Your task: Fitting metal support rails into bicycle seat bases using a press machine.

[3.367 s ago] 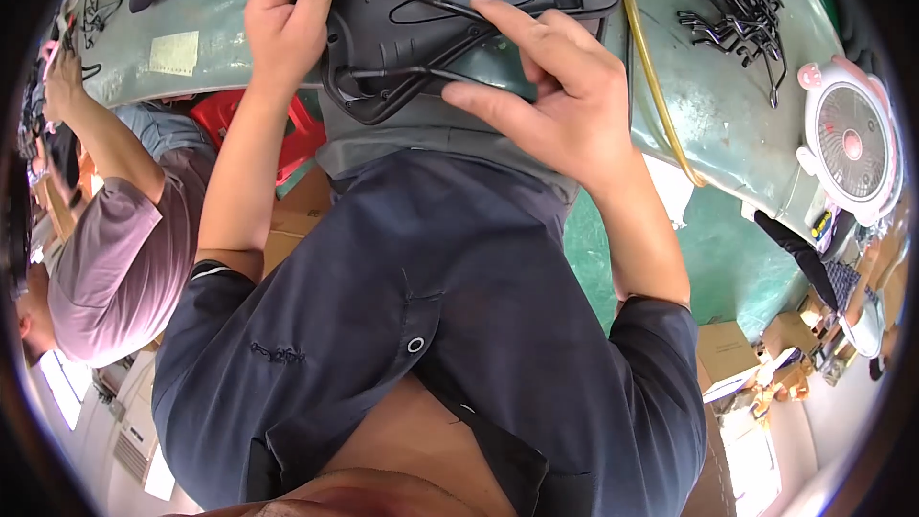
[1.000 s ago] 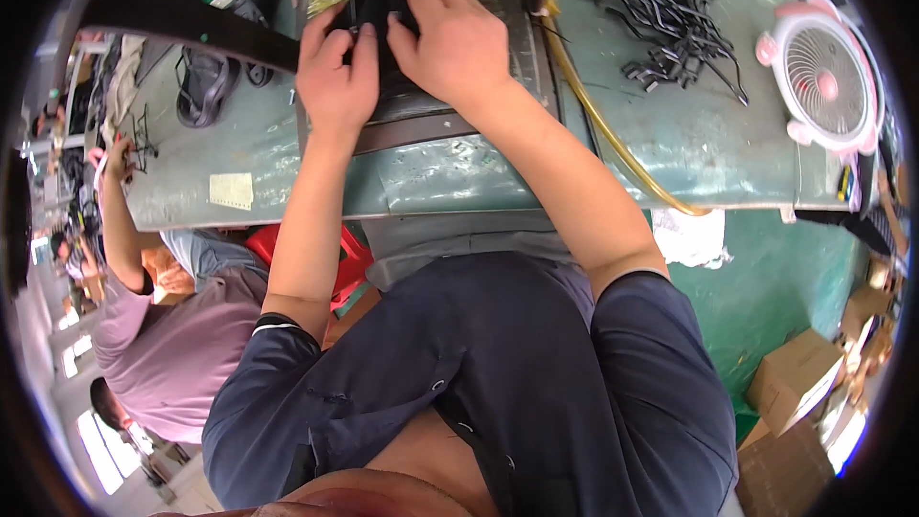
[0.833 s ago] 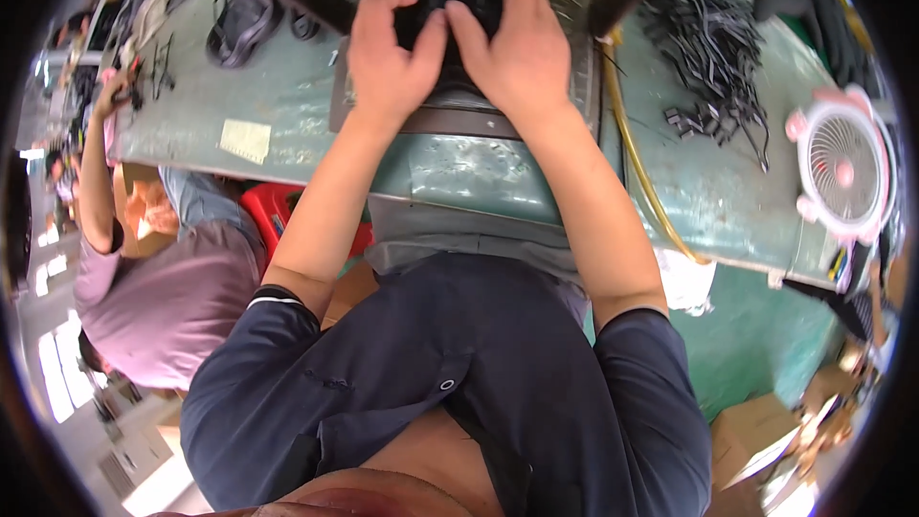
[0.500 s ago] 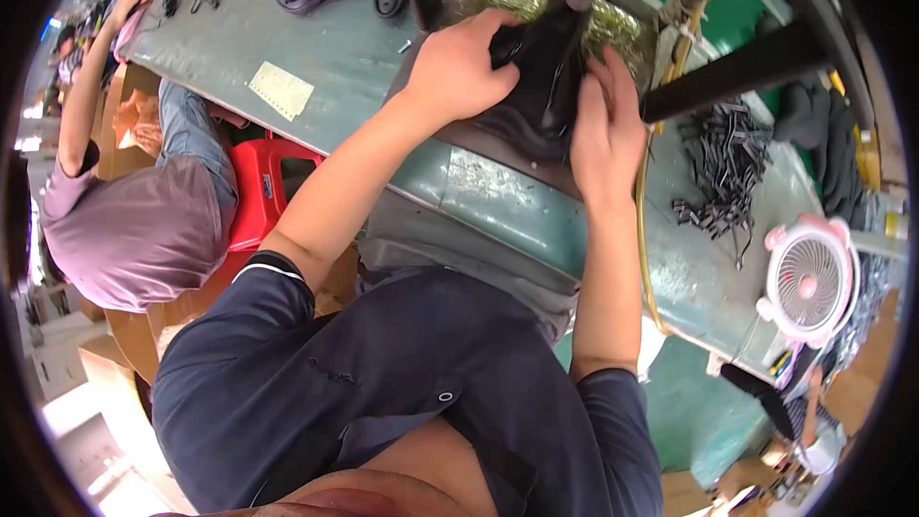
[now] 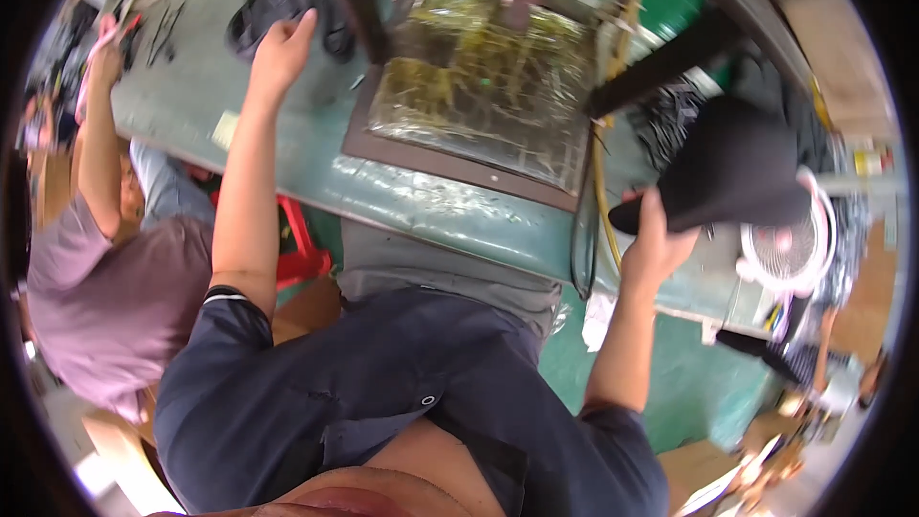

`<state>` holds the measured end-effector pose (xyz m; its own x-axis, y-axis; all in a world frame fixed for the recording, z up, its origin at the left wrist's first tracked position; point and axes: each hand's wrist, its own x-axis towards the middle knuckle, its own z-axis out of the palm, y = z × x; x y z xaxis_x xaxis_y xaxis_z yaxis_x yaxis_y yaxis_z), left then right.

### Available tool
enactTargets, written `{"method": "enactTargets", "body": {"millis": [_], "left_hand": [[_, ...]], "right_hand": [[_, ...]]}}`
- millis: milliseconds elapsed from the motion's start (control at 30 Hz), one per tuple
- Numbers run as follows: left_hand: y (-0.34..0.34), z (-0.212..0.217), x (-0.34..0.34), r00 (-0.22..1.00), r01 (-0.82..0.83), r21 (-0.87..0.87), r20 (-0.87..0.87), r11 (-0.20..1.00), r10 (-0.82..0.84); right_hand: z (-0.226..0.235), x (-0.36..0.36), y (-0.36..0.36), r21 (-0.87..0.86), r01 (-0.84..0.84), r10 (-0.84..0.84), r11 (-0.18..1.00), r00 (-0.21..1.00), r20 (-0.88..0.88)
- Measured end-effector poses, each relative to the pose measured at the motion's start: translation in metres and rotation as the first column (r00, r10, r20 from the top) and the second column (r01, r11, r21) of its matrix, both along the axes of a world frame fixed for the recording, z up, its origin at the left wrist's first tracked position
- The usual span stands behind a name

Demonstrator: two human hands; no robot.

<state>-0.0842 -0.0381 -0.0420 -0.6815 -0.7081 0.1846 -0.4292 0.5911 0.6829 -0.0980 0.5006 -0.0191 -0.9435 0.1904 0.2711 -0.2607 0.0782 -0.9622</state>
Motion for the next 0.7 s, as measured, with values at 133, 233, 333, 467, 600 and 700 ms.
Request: {"method": "enactTargets", "body": {"millis": [133, 233, 333, 467, 600, 700], "left_hand": [[-0.034, -0.042, -0.078, 0.924, 0.103, 0.004, 0.369, 0.995, -0.097], [-0.115, -0.100, -0.106, 0.882, 0.469, -0.235, 0.166, 0.851, -0.440], [-0.174, -0.094, -0.083, 0.865, 0.299, -0.332, 0.491, 0.895, -0.107], [-0.089, -0.048, -0.103, 0.949, 0.287, 0.043, 0.123, 0.957, -0.290], [-0.024, 0.037, -0.017, 0.987, 0.096, -0.259, 0.148, 0.961, -0.059], [0.022, 0.056, 0.064, 0.996, -0.078, -0.199, -0.060, 0.977, 0.068]], "right_hand": [[0.077, -0.118, 0.020, -0.304, -0.009, 0.064, 0.953, 0.983, 0.170], [0.081, -0.188, 0.016, -0.430, -0.197, 0.186, 0.881, 0.980, -0.069], [0.065, -0.137, -0.030, -0.242, -0.212, 0.207, 0.947, 0.977, -0.047], [0.030, -0.075, -0.019, -0.205, -0.151, 0.163, 0.967, 0.986, 0.045], [0.021, -0.030, -0.039, -0.136, -0.221, 0.208, 0.966, 0.973, -0.099], [0.014, -0.001, -0.054, 0.204, -0.365, 0.398, 0.909, 0.904, -0.155]]}}
